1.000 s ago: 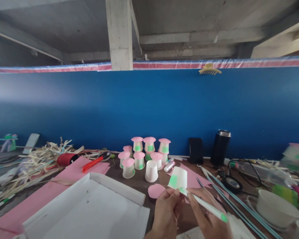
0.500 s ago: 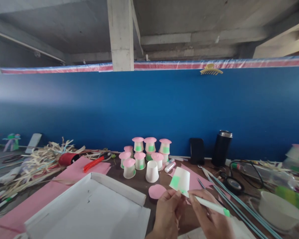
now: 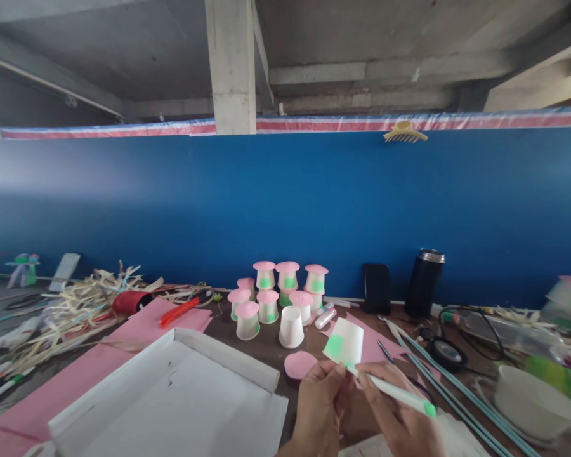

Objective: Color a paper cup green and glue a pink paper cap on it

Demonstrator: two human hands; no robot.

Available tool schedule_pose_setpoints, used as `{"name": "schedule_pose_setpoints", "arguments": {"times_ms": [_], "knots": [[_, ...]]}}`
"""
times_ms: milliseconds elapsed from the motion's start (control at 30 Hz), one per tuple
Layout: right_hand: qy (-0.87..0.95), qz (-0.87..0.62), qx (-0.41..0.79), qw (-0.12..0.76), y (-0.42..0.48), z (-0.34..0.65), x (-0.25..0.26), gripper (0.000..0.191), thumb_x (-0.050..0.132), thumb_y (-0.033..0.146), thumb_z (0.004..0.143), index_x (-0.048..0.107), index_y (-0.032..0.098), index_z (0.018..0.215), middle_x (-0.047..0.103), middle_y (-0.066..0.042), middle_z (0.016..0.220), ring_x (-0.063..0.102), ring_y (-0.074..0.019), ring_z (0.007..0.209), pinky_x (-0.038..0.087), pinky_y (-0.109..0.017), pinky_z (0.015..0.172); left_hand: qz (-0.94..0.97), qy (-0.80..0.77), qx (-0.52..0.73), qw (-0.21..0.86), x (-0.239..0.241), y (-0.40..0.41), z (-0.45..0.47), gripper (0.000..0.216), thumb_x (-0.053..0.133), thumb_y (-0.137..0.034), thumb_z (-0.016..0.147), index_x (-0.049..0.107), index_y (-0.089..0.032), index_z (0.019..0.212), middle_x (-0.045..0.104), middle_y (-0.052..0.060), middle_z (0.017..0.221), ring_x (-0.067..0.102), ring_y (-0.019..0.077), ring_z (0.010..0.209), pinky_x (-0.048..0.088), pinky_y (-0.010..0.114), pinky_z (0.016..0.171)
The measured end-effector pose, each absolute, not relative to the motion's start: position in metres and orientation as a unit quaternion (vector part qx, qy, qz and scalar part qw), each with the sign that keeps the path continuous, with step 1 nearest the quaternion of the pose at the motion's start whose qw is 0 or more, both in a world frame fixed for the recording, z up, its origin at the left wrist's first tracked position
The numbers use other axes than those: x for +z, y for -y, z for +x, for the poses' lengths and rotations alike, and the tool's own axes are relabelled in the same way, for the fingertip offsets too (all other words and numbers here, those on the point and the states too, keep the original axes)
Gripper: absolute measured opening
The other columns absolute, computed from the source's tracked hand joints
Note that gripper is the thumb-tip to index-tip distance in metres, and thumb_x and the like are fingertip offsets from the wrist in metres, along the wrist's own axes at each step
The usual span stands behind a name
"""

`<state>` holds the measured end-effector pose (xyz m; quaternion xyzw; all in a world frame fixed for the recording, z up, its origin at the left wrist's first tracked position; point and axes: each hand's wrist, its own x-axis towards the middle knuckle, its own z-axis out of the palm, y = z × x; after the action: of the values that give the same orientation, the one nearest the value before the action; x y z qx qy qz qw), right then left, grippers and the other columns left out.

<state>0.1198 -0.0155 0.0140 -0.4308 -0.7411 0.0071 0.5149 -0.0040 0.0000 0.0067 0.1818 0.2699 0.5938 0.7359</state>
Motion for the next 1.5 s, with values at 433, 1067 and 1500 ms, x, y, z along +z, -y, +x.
{"name": "schedule_pose_setpoints", "arguments": {"times_ms": [433,1067,1500], "knots": [[0.73,-0.449,0.01,0.515,0.012,0.122,0.007,0.01,0.05,0.025,0.089,0.057,0.023,0.096,0.064,-0.003,0.086,0.063,-0.0154,0.081,0.051,-0.023,0.072,0.181,-0.266,0.588,0.742,0.007,0.0,-0.003,0.015,0.076,-0.016,0.064,0.063,-0.01,0.066,0.063,0.003,0.063,0.06,0.0075,0.059,0.05,0.015,0.061],[0.707,-0.438,-0.015,0.555,0.019,0.123,0.014,0.015,0.052,0.024,0.087,0.06,0.02,0.099,0.066,-0.005,0.09,0.064,-0.0178,0.083,0.051,-0.027,0.075,0.128,-0.231,0.607,0.75,0.001,-0.003,-0.006,0.009,0.071,-0.013,0.069,0.063,-0.011,0.068,0.065,0.004,0.07,0.064,0.0101,0.069,0.054,0.018,0.069],[0.706,-0.449,-0.037,0.546,0.02,0.123,0.014,0.018,0.052,0.026,0.087,0.061,0.019,0.101,0.067,-0.007,0.094,0.065,-0.0188,0.086,0.051,-0.027,0.076,0.111,-0.236,0.611,0.748,0.003,-0.001,-0.006,0.009,0.071,-0.014,0.07,0.063,-0.013,0.071,0.067,0.004,0.071,0.066,0.0113,0.072,0.055,0.02,0.069]]}}
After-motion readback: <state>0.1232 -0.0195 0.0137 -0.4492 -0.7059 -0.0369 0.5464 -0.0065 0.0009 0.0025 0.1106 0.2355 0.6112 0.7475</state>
